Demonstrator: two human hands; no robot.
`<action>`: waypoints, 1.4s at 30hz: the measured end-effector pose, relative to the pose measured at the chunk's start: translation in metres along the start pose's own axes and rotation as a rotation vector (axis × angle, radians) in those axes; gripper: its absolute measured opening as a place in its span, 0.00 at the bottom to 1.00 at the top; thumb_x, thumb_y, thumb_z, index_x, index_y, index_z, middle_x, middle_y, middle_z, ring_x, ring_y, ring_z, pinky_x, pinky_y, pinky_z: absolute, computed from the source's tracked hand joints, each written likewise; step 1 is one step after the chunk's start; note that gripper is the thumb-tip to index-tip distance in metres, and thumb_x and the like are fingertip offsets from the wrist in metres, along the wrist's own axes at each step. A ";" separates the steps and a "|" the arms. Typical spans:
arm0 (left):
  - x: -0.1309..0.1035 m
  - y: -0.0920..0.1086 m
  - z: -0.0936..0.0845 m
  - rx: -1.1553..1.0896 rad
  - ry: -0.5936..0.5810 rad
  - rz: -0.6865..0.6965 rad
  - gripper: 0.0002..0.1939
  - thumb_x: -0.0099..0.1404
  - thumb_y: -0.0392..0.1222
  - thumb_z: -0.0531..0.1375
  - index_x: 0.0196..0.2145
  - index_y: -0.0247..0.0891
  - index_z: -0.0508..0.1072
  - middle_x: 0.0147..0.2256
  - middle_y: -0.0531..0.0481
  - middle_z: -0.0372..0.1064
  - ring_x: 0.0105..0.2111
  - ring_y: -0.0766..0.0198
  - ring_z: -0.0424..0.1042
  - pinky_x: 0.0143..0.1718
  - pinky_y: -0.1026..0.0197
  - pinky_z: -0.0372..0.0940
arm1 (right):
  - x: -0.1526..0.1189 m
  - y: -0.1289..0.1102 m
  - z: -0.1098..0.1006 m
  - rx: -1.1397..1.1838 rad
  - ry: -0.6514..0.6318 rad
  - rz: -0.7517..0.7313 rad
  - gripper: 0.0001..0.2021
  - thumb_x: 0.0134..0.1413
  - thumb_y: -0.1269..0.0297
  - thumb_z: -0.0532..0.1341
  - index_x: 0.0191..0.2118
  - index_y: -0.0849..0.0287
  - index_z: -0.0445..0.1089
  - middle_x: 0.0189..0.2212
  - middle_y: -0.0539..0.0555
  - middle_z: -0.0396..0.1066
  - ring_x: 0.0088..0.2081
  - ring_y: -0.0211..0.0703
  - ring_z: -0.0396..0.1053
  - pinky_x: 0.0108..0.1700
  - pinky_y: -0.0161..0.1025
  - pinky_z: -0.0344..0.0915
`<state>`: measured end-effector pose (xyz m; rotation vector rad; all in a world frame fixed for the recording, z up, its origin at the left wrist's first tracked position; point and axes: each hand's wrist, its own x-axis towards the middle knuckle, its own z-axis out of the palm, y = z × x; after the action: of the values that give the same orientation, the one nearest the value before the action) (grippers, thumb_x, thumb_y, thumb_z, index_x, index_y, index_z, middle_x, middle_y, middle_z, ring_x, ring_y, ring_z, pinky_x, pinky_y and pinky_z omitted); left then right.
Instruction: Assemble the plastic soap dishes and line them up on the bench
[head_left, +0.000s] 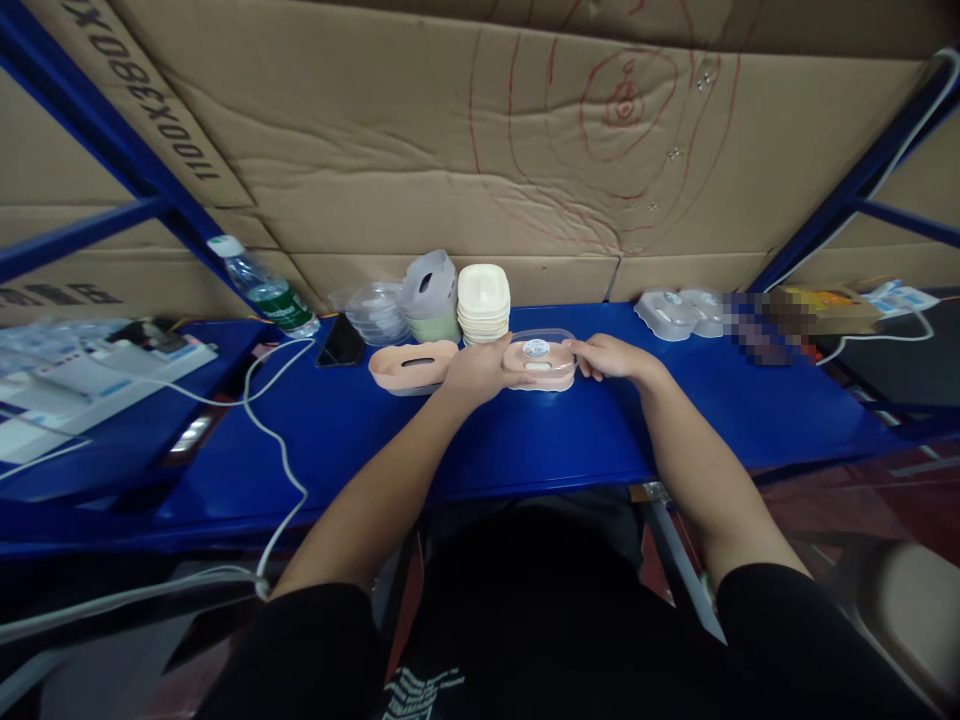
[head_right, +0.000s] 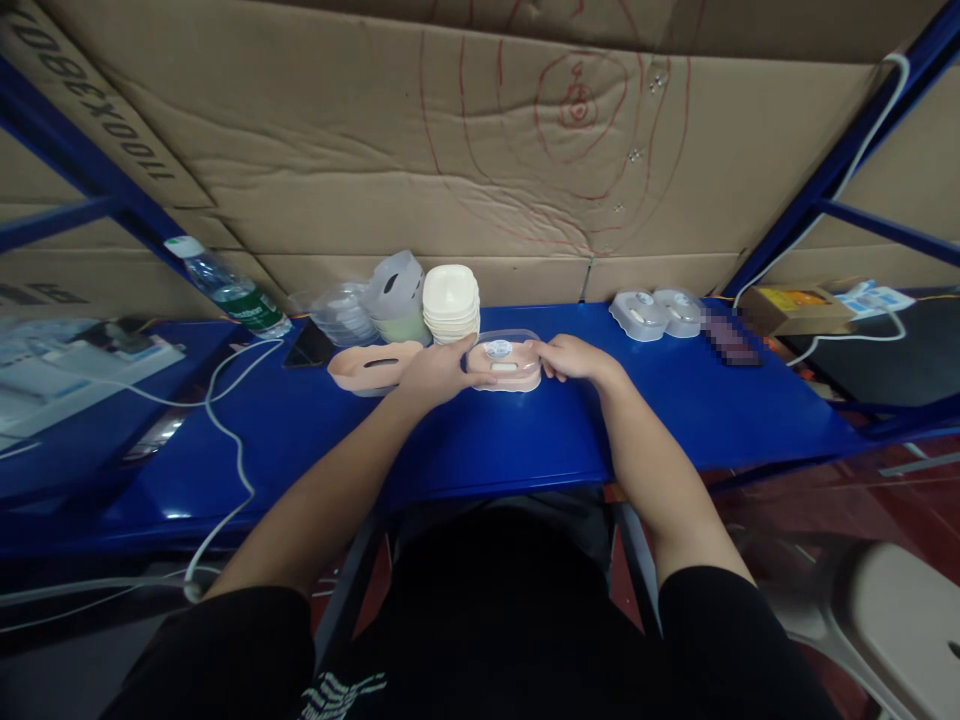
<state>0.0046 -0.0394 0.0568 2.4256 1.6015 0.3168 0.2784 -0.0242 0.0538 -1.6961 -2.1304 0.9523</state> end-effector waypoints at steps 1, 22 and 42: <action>0.000 -0.001 0.000 -0.004 -0.001 0.004 0.40 0.65 0.67 0.67 0.66 0.43 0.70 0.57 0.36 0.78 0.58 0.36 0.76 0.53 0.46 0.69 | 0.000 0.001 0.000 0.003 -0.013 0.002 0.42 0.60 0.21 0.46 0.16 0.54 0.68 0.13 0.52 0.66 0.20 0.41 0.65 0.34 0.43 0.63; 0.002 -0.006 0.006 0.030 -0.066 0.009 0.41 0.71 0.63 0.64 0.72 0.39 0.63 0.64 0.37 0.72 0.63 0.41 0.73 0.59 0.51 0.67 | -0.003 0.002 -0.002 -0.295 0.109 0.035 0.31 0.63 0.32 0.57 0.29 0.56 0.77 0.28 0.57 0.79 0.33 0.51 0.76 0.38 0.43 0.67; -0.005 -0.006 0.003 -0.030 0.193 0.219 0.24 0.77 0.53 0.60 0.65 0.42 0.73 0.59 0.46 0.78 0.58 0.52 0.78 0.60 0.52 0.71 | 0.006 0.058 -0.022 -0.507 0.494 0.134 0.37 0.59 0.47 0.66 0.71 0.53 0.66 0.74 0.63 0.60 0.73 0.76 0.56 0.71 0.75 0.49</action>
<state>-0.0015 -0.0420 0.0521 2.6201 1.3880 0.6241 0.3344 -0.0046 0.0327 -2.0462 -2.0259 -0.0227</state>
